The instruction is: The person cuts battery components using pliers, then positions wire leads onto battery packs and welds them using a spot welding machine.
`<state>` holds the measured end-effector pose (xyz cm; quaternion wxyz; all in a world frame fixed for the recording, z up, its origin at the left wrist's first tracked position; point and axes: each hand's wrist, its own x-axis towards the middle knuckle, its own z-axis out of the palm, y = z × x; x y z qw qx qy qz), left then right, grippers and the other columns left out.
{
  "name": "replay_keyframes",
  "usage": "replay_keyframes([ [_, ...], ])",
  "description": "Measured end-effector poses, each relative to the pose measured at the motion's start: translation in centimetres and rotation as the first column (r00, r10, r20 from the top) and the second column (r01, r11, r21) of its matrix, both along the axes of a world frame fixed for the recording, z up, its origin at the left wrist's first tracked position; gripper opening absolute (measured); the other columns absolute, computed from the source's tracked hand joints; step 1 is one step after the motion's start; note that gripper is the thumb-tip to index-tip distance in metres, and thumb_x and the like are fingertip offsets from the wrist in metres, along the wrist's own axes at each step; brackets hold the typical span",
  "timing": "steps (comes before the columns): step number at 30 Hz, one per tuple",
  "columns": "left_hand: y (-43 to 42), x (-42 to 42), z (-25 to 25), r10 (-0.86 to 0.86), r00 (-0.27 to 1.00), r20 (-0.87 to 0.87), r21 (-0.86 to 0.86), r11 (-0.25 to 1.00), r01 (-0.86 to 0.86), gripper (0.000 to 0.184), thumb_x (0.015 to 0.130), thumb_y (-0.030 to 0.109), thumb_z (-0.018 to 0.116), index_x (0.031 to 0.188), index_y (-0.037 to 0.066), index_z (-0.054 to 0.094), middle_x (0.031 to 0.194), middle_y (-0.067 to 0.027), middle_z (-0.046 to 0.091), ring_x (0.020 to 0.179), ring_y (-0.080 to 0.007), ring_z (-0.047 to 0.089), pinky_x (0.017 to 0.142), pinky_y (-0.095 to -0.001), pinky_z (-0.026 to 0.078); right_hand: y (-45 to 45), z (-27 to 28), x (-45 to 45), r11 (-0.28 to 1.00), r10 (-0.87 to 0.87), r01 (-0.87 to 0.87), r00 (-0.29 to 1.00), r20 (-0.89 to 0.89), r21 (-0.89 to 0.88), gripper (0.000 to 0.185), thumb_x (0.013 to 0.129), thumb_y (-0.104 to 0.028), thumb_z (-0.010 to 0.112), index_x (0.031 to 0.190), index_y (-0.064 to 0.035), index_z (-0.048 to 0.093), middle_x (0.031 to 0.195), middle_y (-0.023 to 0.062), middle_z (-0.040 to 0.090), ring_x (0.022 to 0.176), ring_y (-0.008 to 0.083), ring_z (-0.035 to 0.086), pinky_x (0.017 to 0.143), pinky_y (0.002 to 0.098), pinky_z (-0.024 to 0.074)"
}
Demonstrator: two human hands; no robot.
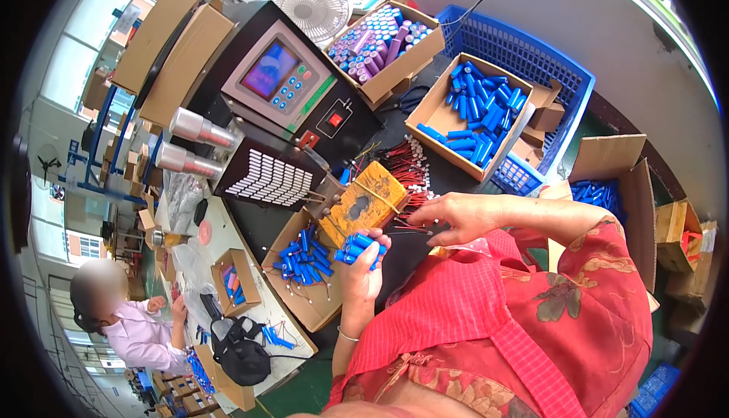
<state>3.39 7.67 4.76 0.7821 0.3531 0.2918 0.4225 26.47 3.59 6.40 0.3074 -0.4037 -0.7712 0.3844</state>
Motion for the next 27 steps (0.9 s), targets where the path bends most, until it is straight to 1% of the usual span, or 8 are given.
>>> replay_keyframes([
  [1,-0.2,-0.1,0.4,0.011,1.000,-0.027,0.017,1.000,-0.011,0.026,0.073,-0.003,0.061,0.098,-0.002,0.055,0.094,-0.0117,0.060,0.082,-0.0200,0.060,0.078,-0.0317,0.047,0.4,0.2,0.1,0.993,-0.012,0.002,0.996,0.083,0.117,0.050,0.079,-0.017,0.062,0.122,0.0008,0.044,0.115,0.0194,0.052,0.104,0.0315,0.052,0.088,0.0368,0.0439],
  [3,-0.5,-0.4,0.6,0.013,0.997,-0.078,0.040,0.999,-0.010,0.025,0.073,-0.003,0.061,0.097,-0.003,0.056,0.094,-0.0115,0.059,0.082,-0.0195,0.060,0.079,-0.0321,0.047,1.6,1.1,-1.0,0.982,0.045,-0.013,0.984,-0.173,0.187,0.042,0.083,-0.017,0.058,0.119,0.0014,0.047,0.109,0.0188,0.055,0.102,0.0317,0.053,0.088,0.0367,0.0425],
  [7,-1.3,-0.7,-0.1,0.023,0.993,-0.112,0.090,0.996,-0.013,0.024,0.073,-0.005,0.061,0.096,-0.004,0.055,0.091,-0.0101,0.059,0.080,-0.0176,0.060,0.077,-0.0286,0.047,1.7,0.1,-4.5,0.945,0.027,-0.150,0.921,-0.388,-0.291,0.032,0.093,-0.019,0.045,0.116,0.0014,0.051,0.100,0.0114,0.059,0.091,0.0178,0.058,0.082,0.0316,0.0454],
  [11,-1.4,-1.1,-1.0,0.078,0.986,-0.149,0.111,0.992,-0.061,0.023,0.074,-0.005,0.060,0.097,-0.004,0.055,0.089,-0.0088,0.059,0.080,-0.0160,0.059,0.077,-0.0264,0.047,1.6,-1.9,-5.9,0.811,-0.120,-0.187,0.875,-0.469,-0.555,0.039,0.095,-0.033,0.038,0.110,-0.0010,0.056,0.088,0.0055,0.059,0.075,0.0106,0.056,0.067,0.0241,0.0474],
  [14,-1.1,-1.7,-1.5,0.044,0.985,-0.166,0.104,0.994,-0.027,0.025,0.074,-0.003,0.062,0.098,-0.005,0.055,0.091,-0.0086,0.059,0.080,-0.0151,0.059,0.078,-0.0260,0.047,1.9,-1.7,-6.1,0.854,-0.106,-0.115,0.917,-0.386,-0.507,0.037,0.093,-0.033,0.042,0.100,-0.0009,0.060,0.082,0.0022,0.060,0.062,0.0086,0.050,0.055,0.0239,0.0436],
  [20,-0.7,-1.8,-1.1,0.202,0.903,-0.379,0.303,0.949,-0.084,0.031,0.073,-0.003,0.065,0.102,-0.004,0.054,0.093,-0.0063,0.056,0.082,-0.0123,0.057,0.076,-0.0239,0.048,3.2,-1.5,-5.3,0.958,-0.173,0.085,0.933,-0.317,-0.273,0.019,0.086,-0.016,0.058,0.087,0.0021,0.064,0.076,0.0063,0.064,0.073,0.0111,0.060,0.068,0.0259,0.0475],
  [23,0.5,-1.6,0.7,0.278,0.888,-0.367,0.307,0.937,-0.167,0.029,0.073,0.003,0.069,0.099,-0.004,0.058,0.086,-0.0041,0.061,0.078,-0.0100,0.059,0.070,-0.0221,0.048,3.7,1.0,-5.0,0.895,-0.334,0.183,0.879,-0.340,-0.406,0.017,0.083,-0.016,0.060,0.086,-0.0004,0.065,0.069,0.0022,0.061,0.063,0.0057,0.055,0.057,0.0220,0.0452],
  [27,3.3,-1.1,1.2,0.457,0.727,-0.512,0.605,0.793,-0.073,0.026,0.071,0.007,0.071,0.094,-0.001,0.062,0.086,-0.0078,0.064,0.077,-0.0118,0.061,0.069,-0.0234,0.048,5.6,0.6,-5.1,0.885,-0.369,0.212,0.863,-0.344,-0.415,0.020,0.085,-0.019,0.060,0.087,0.0000,0.063,0.064,0.0001,0.058,0.057,0.0037,0.051,0.051,0.0207,0.0416],
])
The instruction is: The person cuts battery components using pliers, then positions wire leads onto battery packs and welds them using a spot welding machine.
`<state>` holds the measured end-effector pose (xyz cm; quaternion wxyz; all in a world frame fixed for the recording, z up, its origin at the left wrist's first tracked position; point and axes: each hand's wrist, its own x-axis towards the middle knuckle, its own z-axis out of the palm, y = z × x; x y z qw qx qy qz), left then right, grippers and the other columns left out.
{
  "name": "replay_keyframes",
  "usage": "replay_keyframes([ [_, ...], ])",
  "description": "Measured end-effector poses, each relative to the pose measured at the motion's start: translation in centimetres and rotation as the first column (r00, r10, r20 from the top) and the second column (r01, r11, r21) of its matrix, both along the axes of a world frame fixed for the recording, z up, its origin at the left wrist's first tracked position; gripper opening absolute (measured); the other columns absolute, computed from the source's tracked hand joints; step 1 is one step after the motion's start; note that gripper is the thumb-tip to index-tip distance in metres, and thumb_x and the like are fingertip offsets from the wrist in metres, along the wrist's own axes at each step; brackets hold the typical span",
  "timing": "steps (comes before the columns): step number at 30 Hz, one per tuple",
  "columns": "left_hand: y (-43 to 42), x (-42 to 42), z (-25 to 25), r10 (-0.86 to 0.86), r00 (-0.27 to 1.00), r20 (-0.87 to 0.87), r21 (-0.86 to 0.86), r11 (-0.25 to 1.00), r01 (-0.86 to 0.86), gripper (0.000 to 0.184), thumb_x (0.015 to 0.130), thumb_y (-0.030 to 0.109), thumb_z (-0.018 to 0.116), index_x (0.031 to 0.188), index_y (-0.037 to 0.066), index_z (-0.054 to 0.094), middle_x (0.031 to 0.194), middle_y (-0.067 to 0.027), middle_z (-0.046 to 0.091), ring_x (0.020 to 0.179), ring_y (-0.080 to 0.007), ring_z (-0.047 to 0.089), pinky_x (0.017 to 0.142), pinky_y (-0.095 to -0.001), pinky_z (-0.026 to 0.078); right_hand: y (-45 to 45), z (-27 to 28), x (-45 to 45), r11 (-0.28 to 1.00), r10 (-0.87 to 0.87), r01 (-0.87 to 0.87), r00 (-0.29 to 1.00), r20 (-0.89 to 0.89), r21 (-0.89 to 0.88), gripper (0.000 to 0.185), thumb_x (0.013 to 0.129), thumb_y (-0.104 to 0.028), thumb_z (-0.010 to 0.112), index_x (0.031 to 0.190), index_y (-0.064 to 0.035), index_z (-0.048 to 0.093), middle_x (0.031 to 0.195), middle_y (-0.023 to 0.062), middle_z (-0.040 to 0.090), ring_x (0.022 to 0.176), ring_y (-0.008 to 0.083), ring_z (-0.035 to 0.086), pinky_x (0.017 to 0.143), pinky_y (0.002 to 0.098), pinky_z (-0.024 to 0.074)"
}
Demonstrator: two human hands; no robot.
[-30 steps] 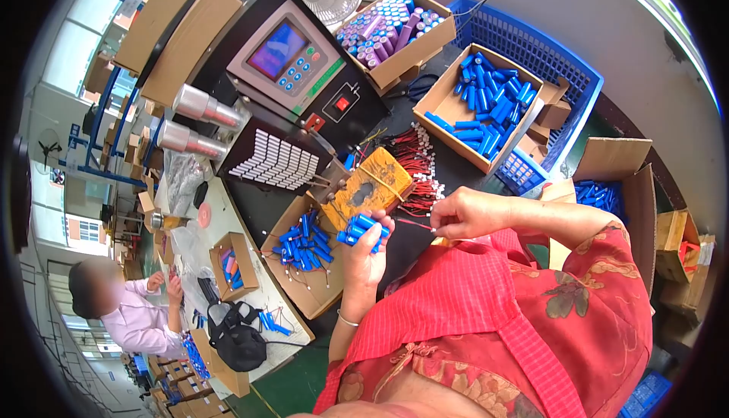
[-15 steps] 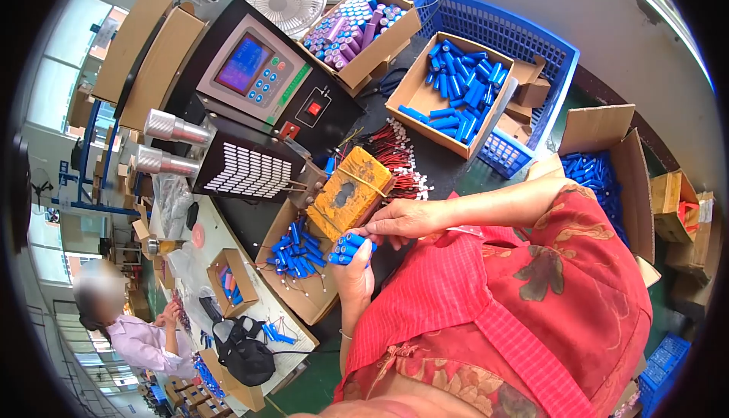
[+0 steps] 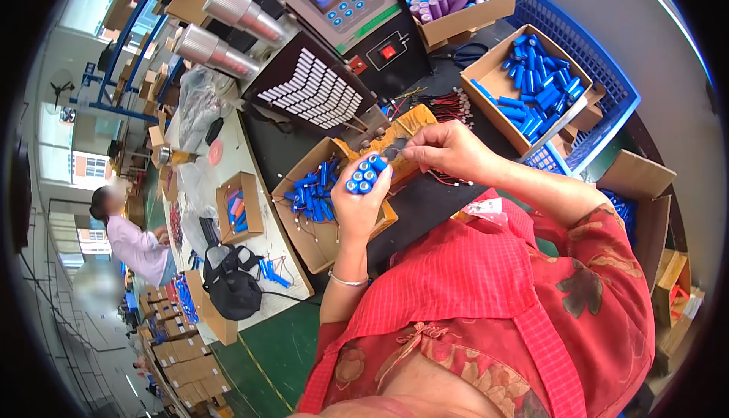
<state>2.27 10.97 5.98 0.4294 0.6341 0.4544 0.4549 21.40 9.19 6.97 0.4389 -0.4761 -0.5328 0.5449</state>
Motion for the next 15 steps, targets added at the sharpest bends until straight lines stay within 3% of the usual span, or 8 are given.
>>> replay_keyframes([
  [2,1.1,0.6,-0.7,0.042,0.996,-0.082,0.160,0.987,-0.028,0.022,0.069,0.007,0.070,0.087,0.000,0.061,0.077,-0.0096,0.061,0.070,-0.0164,0.061,0.064,-0.0268,0.047,0.6,0.8,-0.2,0.997,0.017,-0.017,1.000,-0.001,-0.077,0.020,0.085,-0.019,0.060,0.088,0.0001,0.063,0.063,-0.0005,0.057,0.056,0.0038,0.050,0.051,0.0206,0.0418],
  [3,1.5,0.8,-0.4,0.050,0.988,-0.143,0.195,0.981,-0.021,0.020,0.069,0.007,0.070,0.085,0.001,0.060,0.074,-0.0100,0.060,0.069,-0.0184,0.061,0.063,-0.0282,0.047,1.0,0.2,-0.6,1.000,-0.005,0.005,1.000,0.012,-0.015,0.019,0.085,-0.021,0.060,0.082,-0.0019,0.062,0.060,-0.0035,0.054,0.053,0.0016,0.045,0.046,0.0182,0.0354],
  [4,1.8,0.9,-0.4,0.048,0.979,-0.199,0.250,0.968,0.003,0.018,0.068,0.004,0.067,0.084,0.001,0.058,0.073,-0.0113,0.057,0.067,-0.0234,0.059,0.061,-0.0318,0.046,1.3,0.2,-0.6,1.000,0.004,-0.004,1.000,0.014,-0.014,0.019,0.085,-0.021,0.060,0.082,-0.0019,0.062,0.060,-0.0035,0.054,0.053,0.0016,0.045,0.046,0.0182,0.0354],
  [6,1.9,1.3,-0.2,0.040,0.985,-0.168,0.332,0.943,0.018,0.021,0.068,0.002,0.066,0.087,0.001,0.058,0.077,-0.0120,0.058,0.069,-0.0273,0.059,0.062,-0.0331,0.046,1.8,0.6,-0.5,0.997,0.044,-0.039,0.996,0.073,-0.061,0.022,0.087,-0.023,0.057,0.081,-0.0022,0.061,0.059,-0.0023,0.054,0.051,0.0023,0.044,0.045,0.0185,0.0352],
  [15,2.1,1.4,-0.5,0.036,0.978,-0.204,0.372,0.927,0.043,0.025,0.065,0.000,0.065,0.089,0.001,0.057,0.077,-0.0124,0.057,0.069,-0.0296,0.058,0.061,-0.0349,0.046,2.2,1.3,-0.4,0.985,0.102,-0.096,0.994,0.037,-0.141,0.024,0.088,-0.025,0.054,0.080,-0.0028,0.060,0.059,-0.0011,0.054,0.050,0.0036,0.045,0.045,0.0192,0.0360],
])
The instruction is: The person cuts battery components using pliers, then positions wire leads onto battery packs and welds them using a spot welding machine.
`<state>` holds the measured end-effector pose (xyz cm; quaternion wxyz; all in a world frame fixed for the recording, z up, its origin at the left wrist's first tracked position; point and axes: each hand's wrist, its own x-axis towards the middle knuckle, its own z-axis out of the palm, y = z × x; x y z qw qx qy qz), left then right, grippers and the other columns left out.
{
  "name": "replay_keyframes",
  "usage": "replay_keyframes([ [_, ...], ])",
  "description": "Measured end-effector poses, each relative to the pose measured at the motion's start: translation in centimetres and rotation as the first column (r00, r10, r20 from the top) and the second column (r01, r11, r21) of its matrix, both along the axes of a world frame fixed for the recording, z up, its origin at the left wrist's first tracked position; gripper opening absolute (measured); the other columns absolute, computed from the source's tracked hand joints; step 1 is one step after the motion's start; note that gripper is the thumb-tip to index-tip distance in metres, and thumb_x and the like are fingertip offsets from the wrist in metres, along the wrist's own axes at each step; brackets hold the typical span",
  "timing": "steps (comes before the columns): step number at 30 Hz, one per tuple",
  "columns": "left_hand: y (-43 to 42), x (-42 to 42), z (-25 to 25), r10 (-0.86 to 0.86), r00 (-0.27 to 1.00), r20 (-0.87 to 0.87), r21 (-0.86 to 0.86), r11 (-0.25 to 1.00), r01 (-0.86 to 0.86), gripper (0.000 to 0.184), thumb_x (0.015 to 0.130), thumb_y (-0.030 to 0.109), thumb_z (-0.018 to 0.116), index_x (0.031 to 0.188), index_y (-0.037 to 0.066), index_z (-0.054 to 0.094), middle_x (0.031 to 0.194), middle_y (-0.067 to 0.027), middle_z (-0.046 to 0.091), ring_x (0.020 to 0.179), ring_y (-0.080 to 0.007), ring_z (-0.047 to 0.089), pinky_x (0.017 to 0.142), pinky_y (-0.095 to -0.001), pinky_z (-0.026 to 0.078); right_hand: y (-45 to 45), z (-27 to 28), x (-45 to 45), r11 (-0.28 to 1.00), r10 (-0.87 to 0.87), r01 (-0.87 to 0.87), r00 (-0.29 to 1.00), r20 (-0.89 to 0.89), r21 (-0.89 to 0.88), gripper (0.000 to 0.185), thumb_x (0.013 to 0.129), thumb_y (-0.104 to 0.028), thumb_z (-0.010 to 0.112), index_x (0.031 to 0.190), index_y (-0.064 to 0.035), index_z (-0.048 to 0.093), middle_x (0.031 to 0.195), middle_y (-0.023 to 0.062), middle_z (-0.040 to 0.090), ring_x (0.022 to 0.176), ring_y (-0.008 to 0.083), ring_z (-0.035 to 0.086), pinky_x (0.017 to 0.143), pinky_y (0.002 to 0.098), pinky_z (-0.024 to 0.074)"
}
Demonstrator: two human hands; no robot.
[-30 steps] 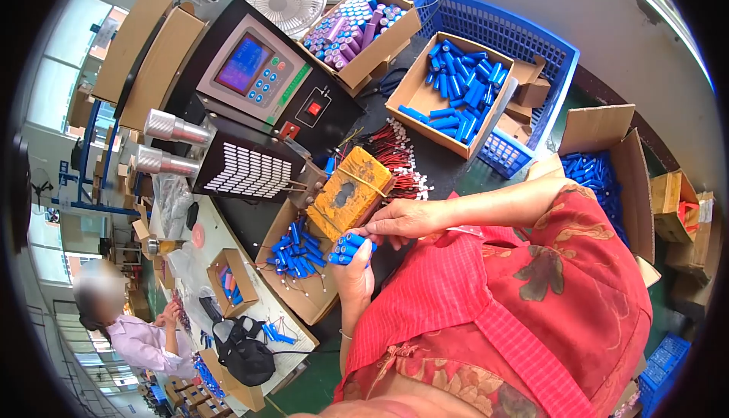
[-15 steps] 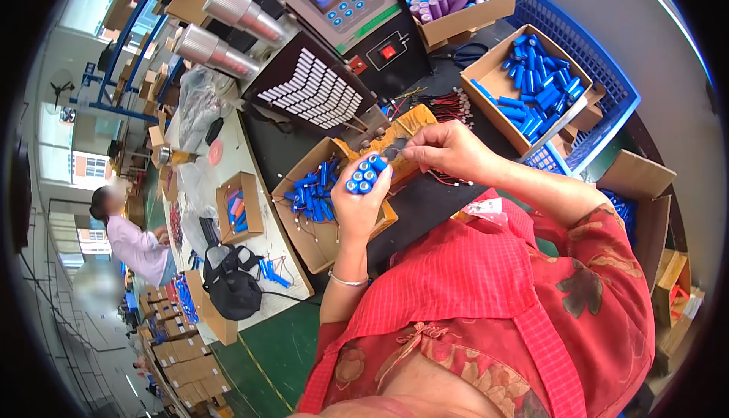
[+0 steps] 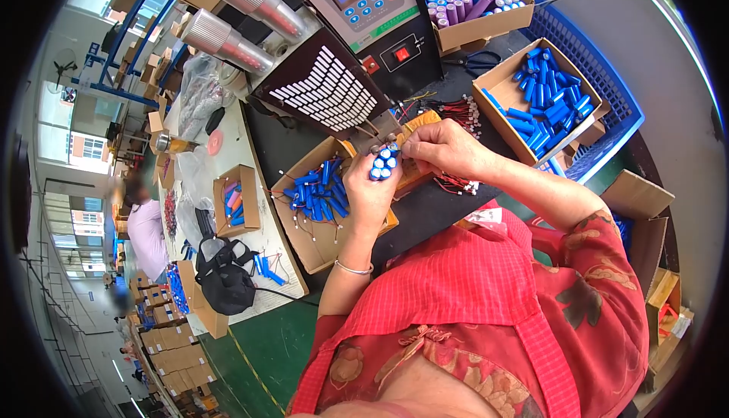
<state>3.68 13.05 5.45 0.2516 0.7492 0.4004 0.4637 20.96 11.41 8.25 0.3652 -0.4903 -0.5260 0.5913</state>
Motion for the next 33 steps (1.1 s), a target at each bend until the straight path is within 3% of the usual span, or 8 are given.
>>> replay_keyframes([
  [15,0.3,0.1,-0.8,0.038,0.999,-0.017,-0.002,0.999,-0.038,0.026,0.066,0.003,0.067,0.090,0.001,0.059,0.078,-0.0124,0.059,0.070,-0.0296,0.059,0.061,-0.0348,0.046,0.4,-0.6,-0.4,0.999,0.008,-0.010,0.999,0.031,0.045,0.027,0.089,-0.028,0.052,0.083,-0.0037,0.060,0.062,-0.0013,0.053,0.054,0.0046,0.049,0.049,0.0200,0.0402],
  [17,0.1,0.1,-0.7,0.036,0.999,0.033,0.025,0.999,-0.037,0.022,0.069,0.004,0.068,0.088,0.001,0.059,0.080,-0.0125,0.060,0.070,-0.0273,0.060,0.062,-0.0335,0.046,0.4,-1.3,-0.5,0.995,-0.010,0.006,0.999,0.048,0.099,0.025,0.089,-0.027,0.052,0.083,-0.0035,0.059,0.064,-0.0022,0.053,0.056,0.0040,0.048,0.049,0.0200,0.0400],
  [18,-0.5,0.1,-0.2,0.065,0.995,0.080,-0.099,0.993,-0.057,0.019,0.072,0.004,0.069,0.088,-0.002,0.061,0.082,-0.0066,0.064,0.074,-0.0118,0.060,0.067,-0.0261,0.047,0.3,-1.6,-0.4,0.992,-0.013,0.008,0.999,0.038,0.124,0.024,0.089,-0.026,0.053,0.083,-0.0036,0.059,0.064,-0.0026,0.053,0.056,0.0039,0.048,0.049,0.0204,0.0399],
  [19,-0.9,-0.4,-0.6,0.085,0.989,0.119,-0.177,0.982,-0.063,0.022,0.075,0.005,0.067,0.094,-0.002,0.058,0.081,-0.0094,0.061,0.073,-0.0149,0.060,0.064,-0.0285,0.047,-0.1,-1.1,-0.3,0.991,-0.027,0.023,0.999,0.031,0.129,0.024,0.089,-0.025,0.053,0.083,-0.0033,0.059,0.064,-0.0029,0.053,0.056,0.0040,0.048,0.049,0.0207,0.0398],
  [22,-4.1,-1.7,-0.3,0.231,0.712,0.664,-0.600,0.733,0.322,0.031,0.079,0.003,0.062,0.107,-0.002,0.052,0.089,-0.0087,0.061,0.072,-0.0131,0.057,0.063,-0.0225,0.046,-1.3,-1.1,-0.3,0.890,-0.069,0.011,0.991,0.111,0.456,0.016,0.085,-0.017,0.056,0.085,-0.0009,0.060,0.068,0.0051,0.058,0.061,0.0113,0.056,0.056,0.0264,0.0450],
  [24,-5.3,-2.9,-0.4,0.358,0.506,0.785,-0.617,0.389,0.684,0.028,0.085,0.013,0.058,0.111,0.004,0.050,0.095,-0.0087,0.060,0.078,-0.0151,0.057,0.065,-0.0257,0.046,-2.0,-0.8,-0.3,0.778,-0.014,-0.124,0.977,0.215,0.616,0.012,0.084,-0.012,0.056,0.085,-0.0012,0.060,0.074,0.0122,0.060,0.069,0.0256,0.060,0.060,0.0320,0.0471],
  [26,-5.5,-3.1,-1.0,0.494,0.441,0.749,-0.607,0.245,0.756,0.027,0.087,0.017,0.056,0.110,0.005,0.052,0.096,-0.0071,0.061,0.082,-0.0165,0.058,0.068,-0.0279,0.048,-2.6,-0.4,-0.5,0.658,0.017,-0.239,0.953,0.303,0.714,0.011,0.084,-0.014,0.056,0.087,-0.0031,0.059,0.074,0.0115,0.057,0.068,0.0290,0.059,0.057,0.0357,0.0465],
  [33,-5.8,-3.4,-0.6,0.438,0.481,0.759,-0.629,0.307,0.714,0.029,0.087,0.015,0.054,0.114,0.005,0.052,0.107,-0.0083,0.059,0.097,-0.0195,0.057,0.084,-0.0334,0.046,-3.7,-0.5,-1.0,0.445,0.142,-0.436,0.897,0.419,0.782,0.011,0.081,-0.013,0.057,0.087,-0.0033,0.056,0.075,0.0131,0.056,0.067,0.0289,0.058,0.057,0.0369,0.0475],
])
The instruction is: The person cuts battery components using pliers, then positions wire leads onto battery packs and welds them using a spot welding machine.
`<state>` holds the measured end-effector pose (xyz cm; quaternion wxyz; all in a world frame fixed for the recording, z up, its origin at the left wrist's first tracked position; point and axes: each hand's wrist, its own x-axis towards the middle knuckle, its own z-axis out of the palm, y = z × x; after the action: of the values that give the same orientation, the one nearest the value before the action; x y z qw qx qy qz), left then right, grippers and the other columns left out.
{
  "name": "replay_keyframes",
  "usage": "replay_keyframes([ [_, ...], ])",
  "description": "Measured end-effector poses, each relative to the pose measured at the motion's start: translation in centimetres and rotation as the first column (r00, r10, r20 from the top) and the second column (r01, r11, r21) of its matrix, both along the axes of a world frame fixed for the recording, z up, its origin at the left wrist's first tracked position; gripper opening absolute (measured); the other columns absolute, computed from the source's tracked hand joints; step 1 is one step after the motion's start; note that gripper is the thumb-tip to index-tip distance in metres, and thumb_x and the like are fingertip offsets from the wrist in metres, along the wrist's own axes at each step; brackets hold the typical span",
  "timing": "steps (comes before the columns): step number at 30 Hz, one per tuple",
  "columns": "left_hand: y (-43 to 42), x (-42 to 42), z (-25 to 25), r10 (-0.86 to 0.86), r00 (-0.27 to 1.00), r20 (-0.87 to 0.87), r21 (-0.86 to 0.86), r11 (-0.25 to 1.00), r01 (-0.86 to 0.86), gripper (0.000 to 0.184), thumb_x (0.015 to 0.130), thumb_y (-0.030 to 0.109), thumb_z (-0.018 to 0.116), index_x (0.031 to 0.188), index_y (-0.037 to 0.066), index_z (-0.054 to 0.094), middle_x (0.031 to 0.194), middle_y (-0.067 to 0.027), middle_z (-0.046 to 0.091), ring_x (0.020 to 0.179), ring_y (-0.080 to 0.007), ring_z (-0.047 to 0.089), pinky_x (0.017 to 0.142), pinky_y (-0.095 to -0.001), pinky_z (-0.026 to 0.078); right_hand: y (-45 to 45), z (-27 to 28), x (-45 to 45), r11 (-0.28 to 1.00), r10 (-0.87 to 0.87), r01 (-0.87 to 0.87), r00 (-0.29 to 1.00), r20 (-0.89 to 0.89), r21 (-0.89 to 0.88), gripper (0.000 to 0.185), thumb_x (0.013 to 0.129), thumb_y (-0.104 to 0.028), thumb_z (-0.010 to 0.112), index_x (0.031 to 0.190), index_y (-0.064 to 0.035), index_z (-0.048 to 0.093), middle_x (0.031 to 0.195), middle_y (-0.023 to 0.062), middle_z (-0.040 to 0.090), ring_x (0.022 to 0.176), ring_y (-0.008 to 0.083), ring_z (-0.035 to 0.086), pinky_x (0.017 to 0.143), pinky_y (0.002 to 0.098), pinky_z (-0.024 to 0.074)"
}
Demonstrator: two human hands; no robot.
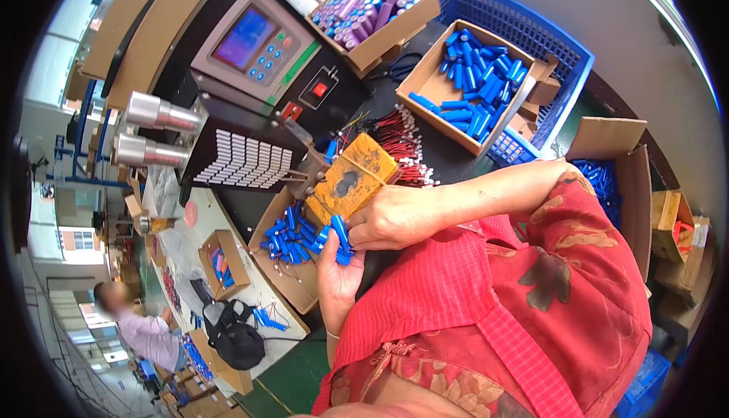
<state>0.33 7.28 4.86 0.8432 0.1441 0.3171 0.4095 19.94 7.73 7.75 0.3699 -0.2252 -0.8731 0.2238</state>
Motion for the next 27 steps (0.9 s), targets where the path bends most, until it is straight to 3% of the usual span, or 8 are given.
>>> replay_keyframes([
  [2,-0.2,-0.4,-0.4,-0.058,0.996,-0.065,0.049,0.997,0.062,0.032,0.085,0.013,0.057,0.116,0.005,0.050,0.108,-0.0092,0.058,0.100,-0.0188,0.055,0.084,-0.0337,0.045,-0.4,0.5,0.0,0.999,0.016,-0.017,0.999,-0.028,-0.043,0.011,0.079,-0.012,0.054,0.077,-0.0021,0.051,0.071,0.0128,0.052,0.064,0.0302,0.056,0.055,0.0379,0.0461],
  [8,-0.7,-0.2,0.7,-0.114,0.988,-0.102,-0.015,0.993,0.113,0.037,0.076,0.008,0.067,0.110,0.007,0.052,0.100,-0.0078,0.059,0.089,-0.0159,0.056,0.078,-0.0309,0.046,-1.1,-0.2,-0.1,0.991,0.012,-0.009,1.000,0.022,-0.136,0.011,0.076,-0.011,0.060,0.082,-0.0035,0.056,0.068,0.0105,0.053,0.061,0.0275,0.056,0.053,0.0372,0.0457],
  [19,-0.8,-0.3,0.2,-0.149,0.981,-0.125,0.073,0.985,0.159,0.036,0.077,0.007,0.066,0.109,0.003,0.051,0.094,-0.0056,0.057,0.087,-0.0134,0.055,0.077,-0.0274,0.045,-1.1,-0.7,0.0,0.979,0.058,-0.060,0.998,-0.014,-0.192,0.010,0.078,-0.014,0.061,0.080,-0.0044,0.057,0.068,0.0104,0.055,0.061,0.0276,0.056,0.053,0.0373,0.0457],
  [20,-0.9,-0.6,-0.5,-0.164,0.974,-0.159,0.102,0.978,0.182,0.039,0.078,0.006,0.063,0.114,0.003,0.048,0.096,-0.0054,0.057,0.087,-0.0165,0.055,0.077,-0.0315,0.045,-1.2,-0.5,0.1,0.979,0.068,-0.063,0.997,0.021,-0.195,0.010,0.078,-0.014,0.060,0.080,-0.0046,0.058,0.068,0.0103,0.055,0.062,0.0274,0.057,0.054,0.0369,0.0461],
  [23,-0.9,-0.9,-1.3,-0.171,0.965,-0.197,0.129,0.972,0.198,0.036,0.077,0.006,0.064,0.111,0.002,0.051,0.093,-0.0051,0.057,0.084,-0.0157,0.057,0.074,-0.0294,0.046,-1.3,-0.7,0.2,0.972,0.089,-0.087,0.996,0.001,-0.220,0.011,0.079,-0.016,0.059,0.082,-0.0052,0.059,0.070,0.0103,0.057,0.064,0.0275,0.058,0.055,0.0367,0.0469],
  [24,-0.9,-0.5,-1.0,-0.150,0.967,-0.207,0.088,0.981,0.171,0.029,0.076,0.004,0.065,0.104,0.002,0.055,0.088,-0.0016,0.058,0.079,-0.0112,0.057,0.072,-0.0252,0.046,-1.4,-0.9,0.2,0.971,0.090,-0.093,0.996,-0.024,-0.219,0.010,0.080,-0.015,0.060,0.082,-0.0054,0.060,0.070,0.0100,0.057,0.063,0.0273,0.058,0.054,0.0365,0.0464],
  [27,-0.8,-0.9,-1.6,-0.163,0.970,-0.178,0.119,0.975,0.186,0.029,0.077,0.005,0.064,0.104,0.001,0.055,0.088,-0.0033,0.059,0.077,-0.0132,0.059,0.071,-0.0266,0.048,-1.1,-0.5,0.3,0.981,0.093,-0.099,0.995,-0.047,-0.166,0.012,0.079,-0.016,0.063,0.084,-0.0056,0.061,0.074,0.0096,0.059,0.068,0.0266,0.058,0.059,0.0360,0.0469],
])
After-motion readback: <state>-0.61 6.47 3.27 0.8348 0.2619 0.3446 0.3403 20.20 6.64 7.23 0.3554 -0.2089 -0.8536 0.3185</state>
